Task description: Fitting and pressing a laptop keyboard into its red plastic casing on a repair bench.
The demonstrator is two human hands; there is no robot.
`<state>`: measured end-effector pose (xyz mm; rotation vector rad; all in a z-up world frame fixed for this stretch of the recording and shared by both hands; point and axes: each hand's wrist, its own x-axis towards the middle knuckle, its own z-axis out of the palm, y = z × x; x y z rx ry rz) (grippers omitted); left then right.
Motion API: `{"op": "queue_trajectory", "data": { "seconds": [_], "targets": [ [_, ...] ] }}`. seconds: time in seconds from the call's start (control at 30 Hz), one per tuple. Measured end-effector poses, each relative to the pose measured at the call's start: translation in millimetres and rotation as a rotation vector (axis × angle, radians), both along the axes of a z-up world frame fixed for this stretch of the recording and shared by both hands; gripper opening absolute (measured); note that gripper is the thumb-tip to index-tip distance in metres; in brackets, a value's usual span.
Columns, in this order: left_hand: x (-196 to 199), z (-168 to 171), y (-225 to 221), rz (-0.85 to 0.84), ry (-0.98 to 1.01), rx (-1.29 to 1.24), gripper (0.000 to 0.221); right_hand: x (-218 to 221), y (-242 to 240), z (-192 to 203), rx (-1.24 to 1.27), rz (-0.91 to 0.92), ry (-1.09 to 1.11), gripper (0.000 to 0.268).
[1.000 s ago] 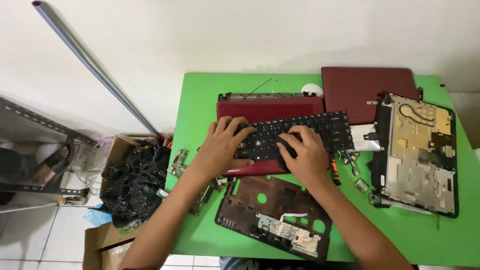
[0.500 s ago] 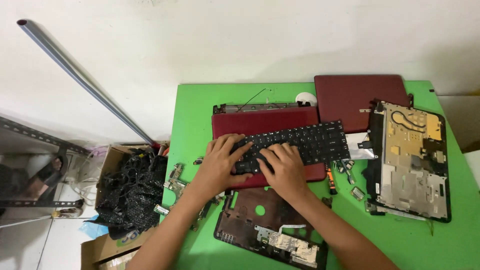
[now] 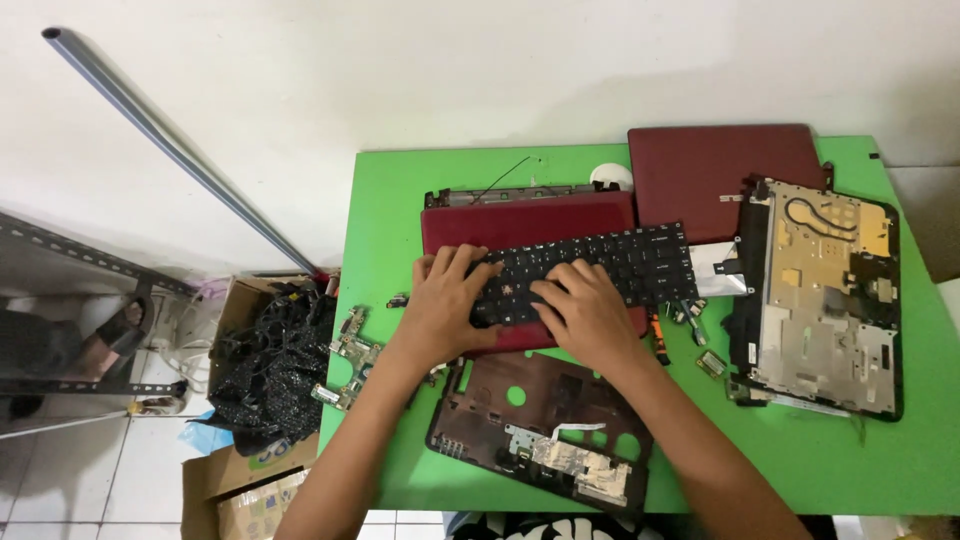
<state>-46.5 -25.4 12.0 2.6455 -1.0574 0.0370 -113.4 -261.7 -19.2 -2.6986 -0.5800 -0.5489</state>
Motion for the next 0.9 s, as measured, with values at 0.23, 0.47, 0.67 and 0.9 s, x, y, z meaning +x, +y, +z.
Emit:
{"op": "queue_trajectory", "data": {
  "seconds": [0.23,0.47,0.67,0.9],
  "targets": [
    [-3,-1,2,0.004,-0.048,-0.04,0.082,8,19,-11,0.017,0.112,-0.094,0.018],
    [-4,-2,8,-0.033,-0.073,-0.102,0.082,-2,-24,-7,-0.052,-0.015,-0.066,0.02],
    [-2,-10,8,-0.047,-0.107,-0.108,0.081,-4,-27,-3,-0.015,-0.047,-0.075,0.018],
    [-1,-20,7,-0.049,-0.111,-0.089,0.082,9,-6,-17,0.012,0.084,-0.116,0.019]
  ]
}}
